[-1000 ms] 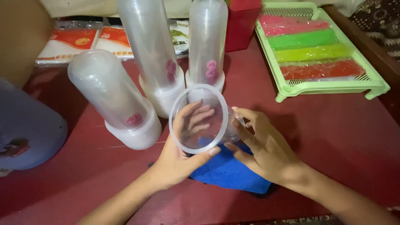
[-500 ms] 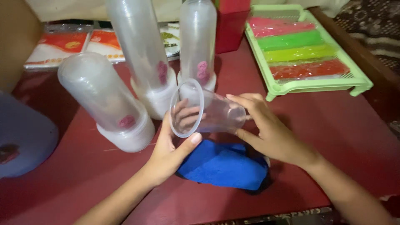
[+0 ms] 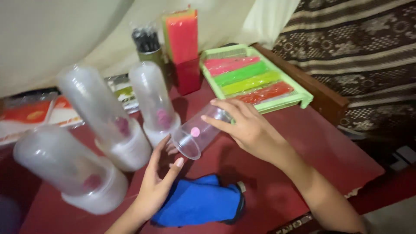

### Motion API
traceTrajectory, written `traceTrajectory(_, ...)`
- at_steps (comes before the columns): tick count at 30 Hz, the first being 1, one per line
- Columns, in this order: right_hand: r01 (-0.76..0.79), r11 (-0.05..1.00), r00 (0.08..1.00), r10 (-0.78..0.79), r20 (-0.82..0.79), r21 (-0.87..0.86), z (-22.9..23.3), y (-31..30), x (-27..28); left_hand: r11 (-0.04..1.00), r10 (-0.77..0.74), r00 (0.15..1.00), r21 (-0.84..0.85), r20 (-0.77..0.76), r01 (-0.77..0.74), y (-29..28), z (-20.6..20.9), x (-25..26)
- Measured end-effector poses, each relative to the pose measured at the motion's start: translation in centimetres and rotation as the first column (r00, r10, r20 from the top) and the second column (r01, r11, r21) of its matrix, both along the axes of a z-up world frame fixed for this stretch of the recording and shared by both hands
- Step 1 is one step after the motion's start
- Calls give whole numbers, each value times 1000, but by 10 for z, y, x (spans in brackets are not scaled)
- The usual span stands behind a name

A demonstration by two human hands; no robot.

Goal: Wiping and cleaning plastic cups using a cloth

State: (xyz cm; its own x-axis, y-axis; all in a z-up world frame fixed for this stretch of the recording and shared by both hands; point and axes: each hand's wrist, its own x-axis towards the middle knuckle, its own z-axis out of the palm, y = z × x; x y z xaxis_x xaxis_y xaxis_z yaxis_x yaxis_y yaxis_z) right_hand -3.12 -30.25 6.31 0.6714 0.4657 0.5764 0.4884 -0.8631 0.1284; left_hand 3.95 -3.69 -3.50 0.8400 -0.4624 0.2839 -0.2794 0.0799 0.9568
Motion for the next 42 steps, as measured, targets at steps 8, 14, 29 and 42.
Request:
traceTrajectory(8, 82, 995, 996, -80, 46, -57, -22, -25, 27, 985, -120, 987, 113, -108, 132, -76, -4, 27)
traceTrajectory(14, 108, 990, 985, -94, 142, -93, -46, -26, 47, 890, -25, 971, 436, -236, 129, -103, -37, 54)
traceTrajectory(29, -126, 978, 986, 105, 130, 164, -52, -11, 43, 913, -177, 983, 364, -52, 184, -41, 48, -21)
traceTrajectory(42, -460, 878, 885, 441, 152, 132, -21, 114, 20, 704, 598, 499, -112, 627, -702, 137, 39, -32)
